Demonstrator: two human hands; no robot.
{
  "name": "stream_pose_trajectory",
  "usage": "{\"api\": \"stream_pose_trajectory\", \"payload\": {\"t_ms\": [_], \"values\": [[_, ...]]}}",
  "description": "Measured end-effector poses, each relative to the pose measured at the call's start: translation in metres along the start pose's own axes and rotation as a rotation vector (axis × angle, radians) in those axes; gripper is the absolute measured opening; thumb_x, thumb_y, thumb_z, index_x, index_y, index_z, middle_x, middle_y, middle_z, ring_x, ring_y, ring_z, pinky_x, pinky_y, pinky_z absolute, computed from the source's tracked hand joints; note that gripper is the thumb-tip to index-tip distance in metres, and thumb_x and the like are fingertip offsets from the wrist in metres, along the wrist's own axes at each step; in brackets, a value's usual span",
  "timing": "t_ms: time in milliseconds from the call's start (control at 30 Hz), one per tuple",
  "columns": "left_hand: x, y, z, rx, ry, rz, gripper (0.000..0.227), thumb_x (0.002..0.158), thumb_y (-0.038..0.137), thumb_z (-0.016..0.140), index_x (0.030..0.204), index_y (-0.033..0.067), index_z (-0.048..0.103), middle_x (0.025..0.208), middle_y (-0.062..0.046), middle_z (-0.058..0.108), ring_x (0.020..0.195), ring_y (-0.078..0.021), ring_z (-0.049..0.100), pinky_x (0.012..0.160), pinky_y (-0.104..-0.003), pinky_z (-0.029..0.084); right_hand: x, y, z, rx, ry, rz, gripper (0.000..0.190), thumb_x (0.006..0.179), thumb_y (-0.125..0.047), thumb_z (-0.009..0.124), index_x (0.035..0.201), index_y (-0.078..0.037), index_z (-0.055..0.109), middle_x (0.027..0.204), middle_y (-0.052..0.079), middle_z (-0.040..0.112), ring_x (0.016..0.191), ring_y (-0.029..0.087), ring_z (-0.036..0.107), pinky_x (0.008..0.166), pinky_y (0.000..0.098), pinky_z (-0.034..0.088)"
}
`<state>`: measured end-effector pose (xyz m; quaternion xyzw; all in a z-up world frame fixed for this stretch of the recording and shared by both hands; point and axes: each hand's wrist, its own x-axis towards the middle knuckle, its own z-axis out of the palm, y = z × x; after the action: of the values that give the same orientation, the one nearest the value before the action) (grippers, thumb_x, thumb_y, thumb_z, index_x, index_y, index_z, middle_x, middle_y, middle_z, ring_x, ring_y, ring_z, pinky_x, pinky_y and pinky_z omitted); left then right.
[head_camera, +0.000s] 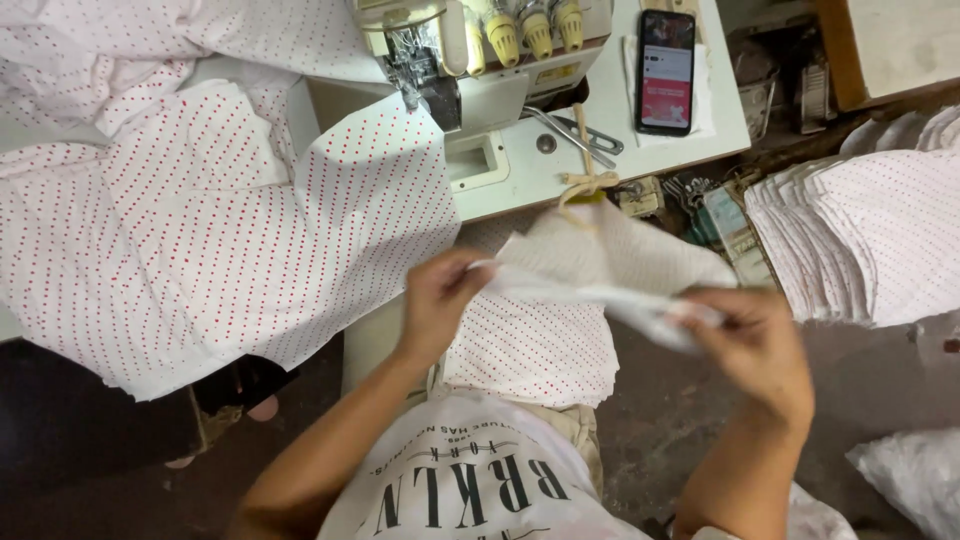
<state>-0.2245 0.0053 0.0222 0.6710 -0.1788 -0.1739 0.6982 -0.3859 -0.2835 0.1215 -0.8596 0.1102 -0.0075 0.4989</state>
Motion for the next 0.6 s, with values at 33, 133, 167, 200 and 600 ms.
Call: {"api": "stream_pose_trajectory", "payload": {"t_ms": [33,133,167,200,600], "values": [[-0.024,-0.005,-0.013,-0.001,0.001,0.007,0.009,0.095,0.005,0.07,0.103,0.0053,0.074,0.094,-0.006,0.074,0.085,-0.0144,0.068,0.076,-0.025,0.056,-0.001,-0.007,0.018,-0.003,0.002,-0.006,0.012,0.091,-0.017,0.068,0.096,-0.012,0.078,0.067,-0.003,0.074,0.039,0.003,0.049,0.032,0.0189,0.033],[-0.083,-0.001,-0.051,-0.073,0.091,-0.267,0.017,0.098,0.004,0.061,0.109,0.0013,0.073,0.095,-0.016,0.076,0.087,-0.0265,0.072,0.087,-0.04,0.058,-0.004,-0.014,0.075,0.354,-0.391,-0.19,0.008,0.08,0.0,0.073,0.081,-0.002,0.081,0.066,0.018,0.079,0.056,0.027,0.074,0.056,0.0408,0.06],[-0.093,0.014,-0.063,0.004,0.115,-0.293,0.018,0.094,-0.001,0.062,0.104,0.001,0.076,0.09,-0.016,0.079,0.082,-0.0213,0.069,0.083,-0.037,0.057,-0.007,-0.008,0.095,0.546,-0.523,-0.185,0.004,0.079,0.004,0.078,0.08,0.001,0.08,0.068,0.019,0.076,0.058,0.026,0.07,0.056,0.0405,0.057],[-0.105,0.03,-0.076,0.084,0.147,-0.318,0.02,0.09,-0.005,0.062,0.098,0.0007,0.079,0.085,-0.015,0.081,0.077,-0.0161,0.065,0.078,-0.034,0.056,-0.007,-0.002,0.116,0.739,-0.662,-0.18,0.005,0.079,0.007,0.082,0.08,0.004,0.078,0.07,0.02,0.074,0.059,0.025,0.067,0.056,0.0401,0.054],[0.148,0.083,-0.104,0.648,-0.067,0.136,0.012,0.089,0.012,0.079,0.096,0.0027,0.077,0.097,-0.018,0.075,0.105,-0.0431,0.069,0.096,-0.056,0.05,0.082,-0.007,0.215,0.612,-0.067,0.155,0.01,0.091,-0.007,0.075,0.099,-0.001,0.076,0.065,0.01,0.074,0.052,0.013,0.061,0.05,0.0237,0.048]]}}
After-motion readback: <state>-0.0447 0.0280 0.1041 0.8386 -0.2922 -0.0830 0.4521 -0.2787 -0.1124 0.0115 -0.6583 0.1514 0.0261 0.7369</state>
